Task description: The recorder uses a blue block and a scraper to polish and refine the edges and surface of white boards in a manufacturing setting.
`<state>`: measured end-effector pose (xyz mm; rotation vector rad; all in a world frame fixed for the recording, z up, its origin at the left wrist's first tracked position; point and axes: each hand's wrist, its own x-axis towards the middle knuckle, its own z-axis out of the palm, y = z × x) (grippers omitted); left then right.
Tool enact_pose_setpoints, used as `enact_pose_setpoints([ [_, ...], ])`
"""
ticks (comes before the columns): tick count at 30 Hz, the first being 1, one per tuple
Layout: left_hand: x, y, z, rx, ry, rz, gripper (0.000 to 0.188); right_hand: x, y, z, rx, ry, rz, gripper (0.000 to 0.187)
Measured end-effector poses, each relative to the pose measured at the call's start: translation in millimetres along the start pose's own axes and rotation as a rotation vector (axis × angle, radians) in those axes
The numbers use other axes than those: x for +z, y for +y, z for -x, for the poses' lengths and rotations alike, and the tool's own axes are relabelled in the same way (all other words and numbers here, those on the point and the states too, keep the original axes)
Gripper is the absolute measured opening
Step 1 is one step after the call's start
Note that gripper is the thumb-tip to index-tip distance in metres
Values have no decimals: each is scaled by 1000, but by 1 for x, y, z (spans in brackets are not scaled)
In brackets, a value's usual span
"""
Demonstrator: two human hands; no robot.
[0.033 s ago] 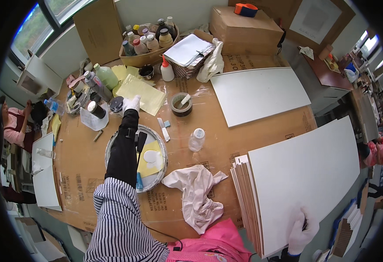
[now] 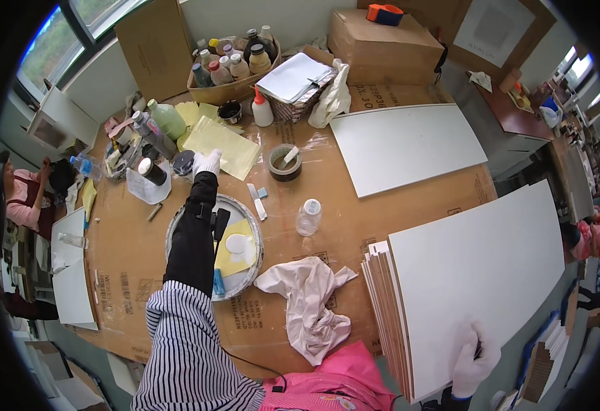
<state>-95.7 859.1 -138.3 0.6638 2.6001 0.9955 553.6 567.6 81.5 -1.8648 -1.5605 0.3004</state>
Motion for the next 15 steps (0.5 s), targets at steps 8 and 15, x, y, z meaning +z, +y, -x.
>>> enact_pose_setpoints([
  [8,-89,36,95,422,-106,12,78,-2,-5,-5,29,-55,-94,28],
  [15,-169,70,293,644,-198,238,65,-35,5,-21,38,-408,-1082,40],
])
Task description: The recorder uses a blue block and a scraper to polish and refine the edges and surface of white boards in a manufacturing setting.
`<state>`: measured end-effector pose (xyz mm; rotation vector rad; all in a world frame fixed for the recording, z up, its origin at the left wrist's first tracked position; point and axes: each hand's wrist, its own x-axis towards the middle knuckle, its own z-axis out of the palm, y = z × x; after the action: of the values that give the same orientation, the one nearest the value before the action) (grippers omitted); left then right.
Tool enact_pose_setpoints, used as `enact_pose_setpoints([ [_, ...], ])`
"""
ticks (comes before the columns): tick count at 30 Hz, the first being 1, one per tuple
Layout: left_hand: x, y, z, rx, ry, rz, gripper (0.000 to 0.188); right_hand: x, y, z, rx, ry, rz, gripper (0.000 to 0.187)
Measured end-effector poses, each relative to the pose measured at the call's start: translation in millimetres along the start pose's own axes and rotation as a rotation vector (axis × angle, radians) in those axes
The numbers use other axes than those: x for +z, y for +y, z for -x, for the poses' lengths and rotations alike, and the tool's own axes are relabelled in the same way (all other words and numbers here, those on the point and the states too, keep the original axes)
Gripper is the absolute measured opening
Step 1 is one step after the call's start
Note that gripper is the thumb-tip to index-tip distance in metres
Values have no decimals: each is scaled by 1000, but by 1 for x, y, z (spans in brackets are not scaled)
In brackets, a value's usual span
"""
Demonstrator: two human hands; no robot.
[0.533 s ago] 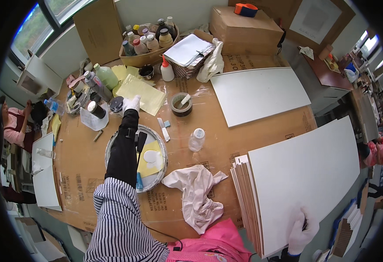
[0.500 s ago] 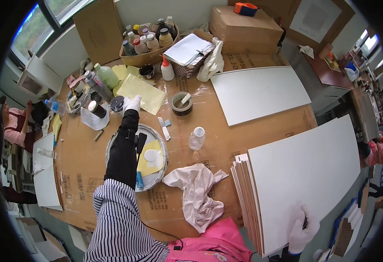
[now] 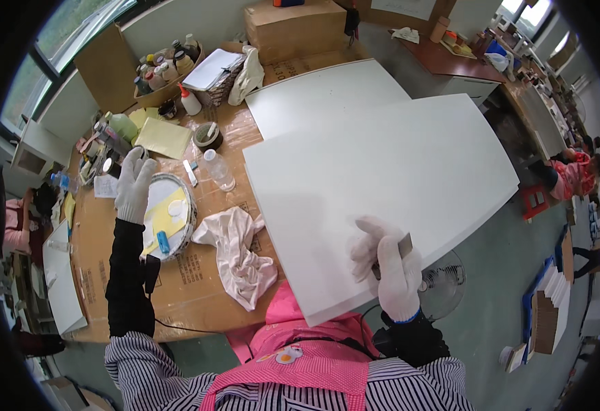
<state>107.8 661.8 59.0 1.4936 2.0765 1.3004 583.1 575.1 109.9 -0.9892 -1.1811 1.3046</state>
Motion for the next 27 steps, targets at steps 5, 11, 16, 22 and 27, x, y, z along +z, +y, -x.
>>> enact_pose_setpoints([
  [5,7,100,141,-50,-39,-33,57,-94,-22,-15,88,-191,139,48],
  [11,50,168,252,-276,-190,218,56,-173,-33,-55,10,49,287,42],
  [16,107,191,278,-303,-165,585,61,-167,-36,-66,-40,-67,466,41],
  [22,148,194,275,-34,-118,249,77,-163,-40,-69,78,-175,603,40],
  [27,137,188,278,-75,-214,412,85,-173,-45,-82,48,-296,1008,36],
])
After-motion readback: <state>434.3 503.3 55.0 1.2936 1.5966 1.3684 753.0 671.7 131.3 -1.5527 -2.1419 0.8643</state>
